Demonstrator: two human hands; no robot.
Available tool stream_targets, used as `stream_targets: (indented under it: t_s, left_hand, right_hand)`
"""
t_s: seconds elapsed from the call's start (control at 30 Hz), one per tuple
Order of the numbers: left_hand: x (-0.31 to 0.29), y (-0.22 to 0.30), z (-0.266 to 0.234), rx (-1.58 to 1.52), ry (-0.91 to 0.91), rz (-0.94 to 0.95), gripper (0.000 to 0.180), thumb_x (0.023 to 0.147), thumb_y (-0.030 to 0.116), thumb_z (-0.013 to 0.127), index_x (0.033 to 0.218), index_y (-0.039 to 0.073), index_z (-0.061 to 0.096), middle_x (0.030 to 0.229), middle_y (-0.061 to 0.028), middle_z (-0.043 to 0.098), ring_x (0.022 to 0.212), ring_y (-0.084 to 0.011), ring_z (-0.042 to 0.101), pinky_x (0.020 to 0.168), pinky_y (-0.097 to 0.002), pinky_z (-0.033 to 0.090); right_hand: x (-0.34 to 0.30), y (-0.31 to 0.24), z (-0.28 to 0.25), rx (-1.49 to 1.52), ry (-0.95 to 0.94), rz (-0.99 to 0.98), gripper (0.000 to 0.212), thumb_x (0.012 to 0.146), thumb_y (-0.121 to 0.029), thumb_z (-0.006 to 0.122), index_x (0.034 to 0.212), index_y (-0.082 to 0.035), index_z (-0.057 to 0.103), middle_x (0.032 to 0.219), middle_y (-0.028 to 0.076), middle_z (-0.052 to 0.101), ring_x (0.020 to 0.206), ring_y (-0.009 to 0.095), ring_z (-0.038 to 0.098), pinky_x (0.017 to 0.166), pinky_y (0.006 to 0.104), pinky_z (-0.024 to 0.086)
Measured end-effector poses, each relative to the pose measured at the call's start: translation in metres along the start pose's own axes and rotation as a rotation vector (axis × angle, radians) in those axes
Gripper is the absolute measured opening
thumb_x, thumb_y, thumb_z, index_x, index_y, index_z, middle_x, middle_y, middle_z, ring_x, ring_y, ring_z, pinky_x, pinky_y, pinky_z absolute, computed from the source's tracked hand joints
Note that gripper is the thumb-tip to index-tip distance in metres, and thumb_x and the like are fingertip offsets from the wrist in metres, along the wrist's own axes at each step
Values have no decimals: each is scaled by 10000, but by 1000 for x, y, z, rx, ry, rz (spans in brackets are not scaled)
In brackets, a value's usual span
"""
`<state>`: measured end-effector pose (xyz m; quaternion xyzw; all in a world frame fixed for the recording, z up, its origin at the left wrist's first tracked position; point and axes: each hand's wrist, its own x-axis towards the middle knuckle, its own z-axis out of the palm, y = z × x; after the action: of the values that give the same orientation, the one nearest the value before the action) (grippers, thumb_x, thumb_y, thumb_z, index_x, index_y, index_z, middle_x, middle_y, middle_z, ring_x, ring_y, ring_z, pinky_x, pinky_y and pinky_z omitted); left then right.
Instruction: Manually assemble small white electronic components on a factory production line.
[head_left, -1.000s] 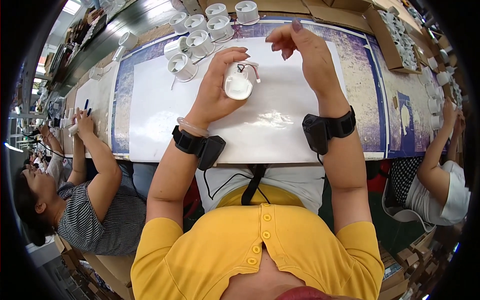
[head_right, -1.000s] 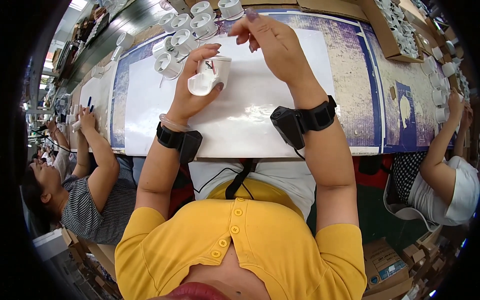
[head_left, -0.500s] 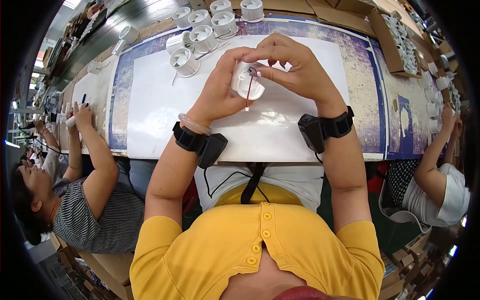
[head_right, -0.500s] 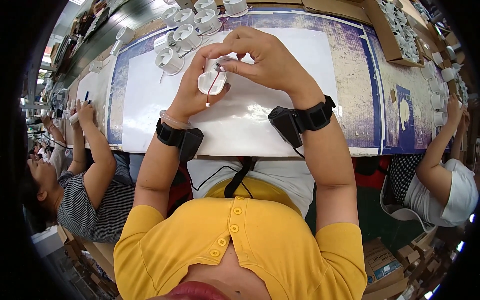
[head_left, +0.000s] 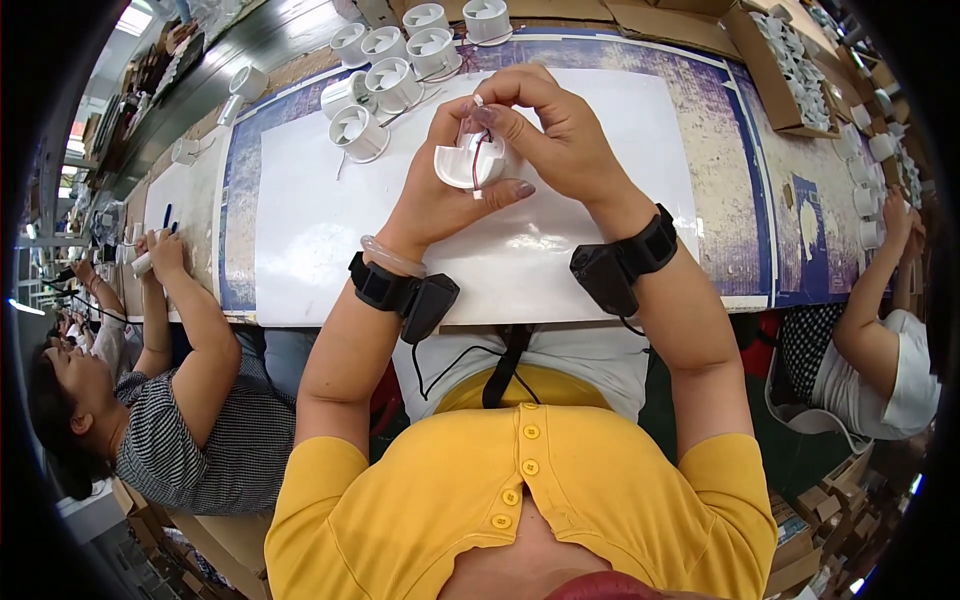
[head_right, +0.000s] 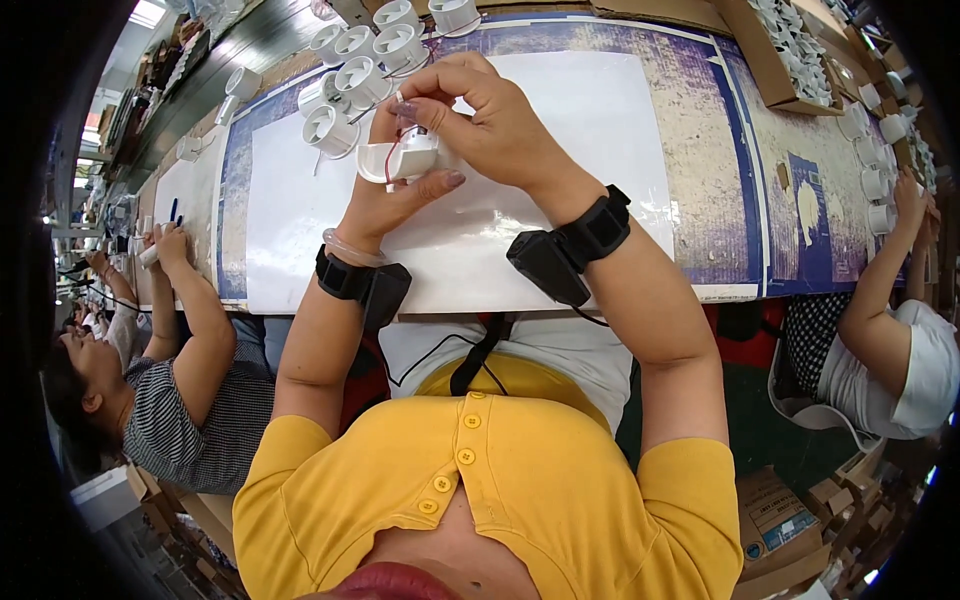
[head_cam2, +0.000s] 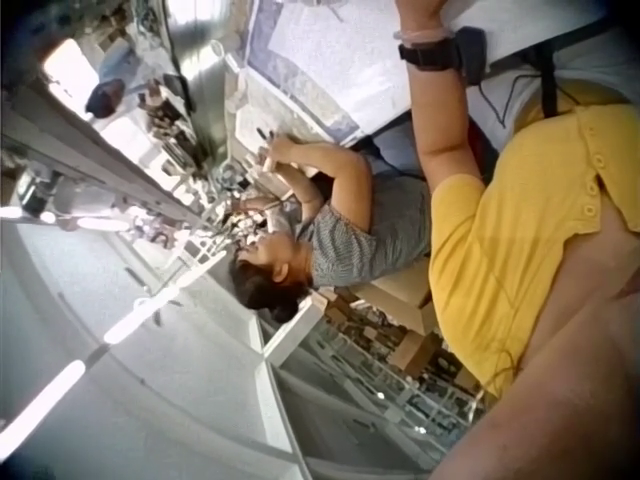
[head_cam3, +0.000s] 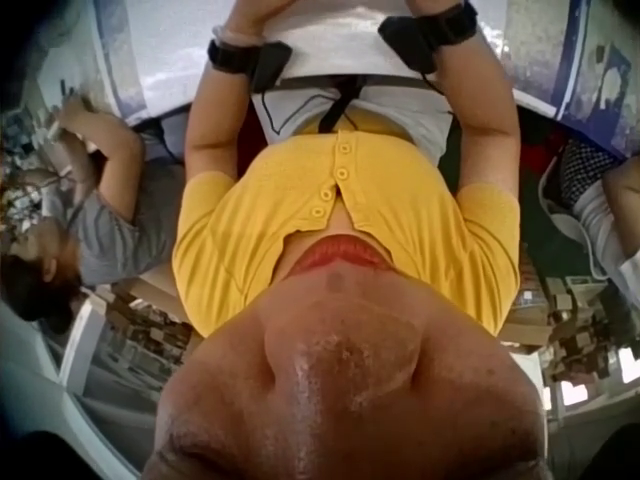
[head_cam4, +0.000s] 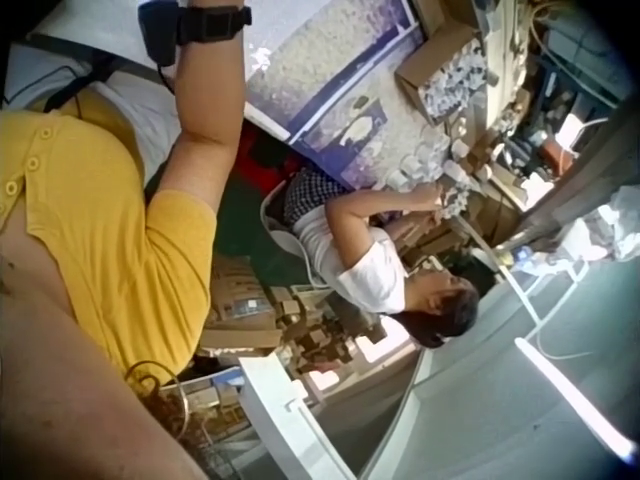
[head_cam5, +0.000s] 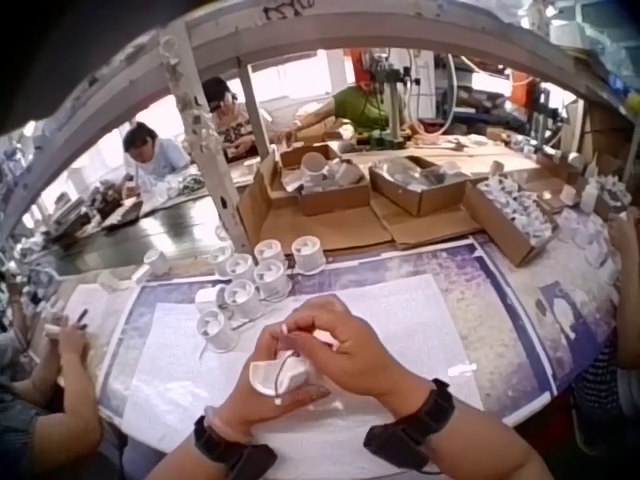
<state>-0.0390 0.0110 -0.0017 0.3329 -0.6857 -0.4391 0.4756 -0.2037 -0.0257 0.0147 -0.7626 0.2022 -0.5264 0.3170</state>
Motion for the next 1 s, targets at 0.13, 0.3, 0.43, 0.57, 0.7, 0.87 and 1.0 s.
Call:
stream_targets:
  t_s: [0.13, 0.3, 0.43, 0.57, 0.7, 0.87, 1.0]
  left_hand:
    - [2, -13, 3, 16, 71, 28, 724, 672, 131, 809, 1252, 69, 379, 1190, -83, 517, 1082, -188, 524, 904, -308, 447]
    - [2, -11, -1, 116, 75, 170, 686, 659, 106, 814, 1209, 93, 405, 1163, -86, 518, 1044, -207, 543, 872, -319, 465]
    - [1, -8, -4, 320, 109, 228, 689, 657, 105, 816, 1211, 99, 407, 1150, -90, 519, 1022, -221, 554, 856, -321, 469]
    - [-1, -8, -5, 353, 114, 240, 697, 650, 105, 821, 1210, 85, 408, 1143, -91, 524, 1008, -225, 560, 845, -318, 471]
    - [-1, -8, -5, 283, 106, 150, 704, 649, 110, 825, 1213, 73, 405, 1135, -86, 531, 1000, -218, 564, 841, -312, 472]
    - [-1, -12, -1, 227, 109, 95, 701, 662, 125, 823, 1219, 67, 403, 1134, -87, 540, 1005, -216, 569, 847, -311, 473]
    - [-3, -9, 2, 178, 95, 32, 704, 677, 140, 818, 1232, 63, 392, 1157, -96, 542, 1031, -218, 567, 858, -317, 474]
  right_hand:
    - [-7, -11, 10, 152, 97, 106, 130, 900, -94, 606, 1005, -19, 621, 946, 41, 609, 919, 126, 547, 827, 271, 444]
    - [-7, -17, 12, 439, 139, 320, 117, 915, -103, 594, 995, -18, 602, 949, 41, 613, 861, 103, 571, 810, 243, 459]
    - [-3, -15, 10, 504, 66, 404, 105, 914, -97, 597, 988, -23, 598, 962, 33, 617, 847, 100, 586, 826, 239, 463]
    - [-2, -4, 2, 494, -31, 387, 125, 901, -85, 610, 1008, -22, 597, 979, 30, 621, 877, 103, 590, 847, 243, 461]
    - [-1, 0, -3, 366, -61, 291, 146, 885, -68, 621, 1022, -21, 613, 984, 26, 624, 915, 108, 585, 861, 250, 461]
    - [-4, -3, 3, -11, 0, 134, 147, 866, -48, 632, 1009, -19, 649, 1006, 29, 631, 959, 120, 579, 874, 260, 463]
    - [-5, -2, 9, 215, 150, 229, 116, 866, -54, 635, 971, -16, 666, 1040, 51, 637, 975, 127, 585, 877, 260, 465]
